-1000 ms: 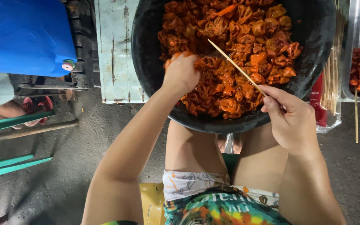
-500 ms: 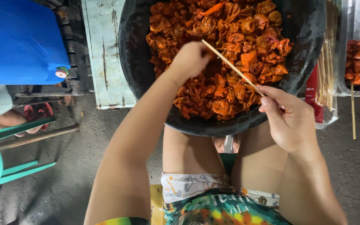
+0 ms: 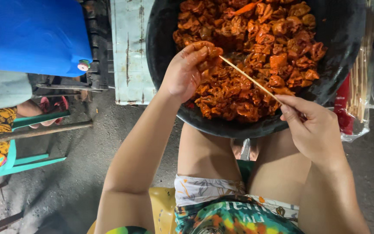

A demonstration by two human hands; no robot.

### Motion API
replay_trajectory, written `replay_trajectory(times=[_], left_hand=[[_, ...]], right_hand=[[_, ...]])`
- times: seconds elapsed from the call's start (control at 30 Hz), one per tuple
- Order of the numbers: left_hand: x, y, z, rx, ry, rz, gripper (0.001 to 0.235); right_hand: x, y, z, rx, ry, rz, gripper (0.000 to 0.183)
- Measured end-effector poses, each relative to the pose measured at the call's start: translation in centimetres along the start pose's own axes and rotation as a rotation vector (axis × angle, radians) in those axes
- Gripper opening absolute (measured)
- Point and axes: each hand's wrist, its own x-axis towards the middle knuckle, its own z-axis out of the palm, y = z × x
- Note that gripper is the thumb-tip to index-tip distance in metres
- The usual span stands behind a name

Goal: The person skewers pieces of marinated food from a large black bowl onto wooden sticks by hand and places the finished skewers onto a metal tray.

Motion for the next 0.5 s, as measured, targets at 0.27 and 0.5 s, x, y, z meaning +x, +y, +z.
replay_trajectory(times=[0.27, 0.5], left_hand=[[-1.6, 0.7, 1.4, 0.039, 0.031, 0.029, 0.031], [-2.0, 0.3, 1.2, 0.229, -0.032, 0.107, 0.030]], right_hand=[[-0.2, -0.2, 0.5, 0.018, -0.028, -0.043, 0.027], [0.1, 0.2, 0.5, -0.033, -0.102, 0.011, 0.028]])
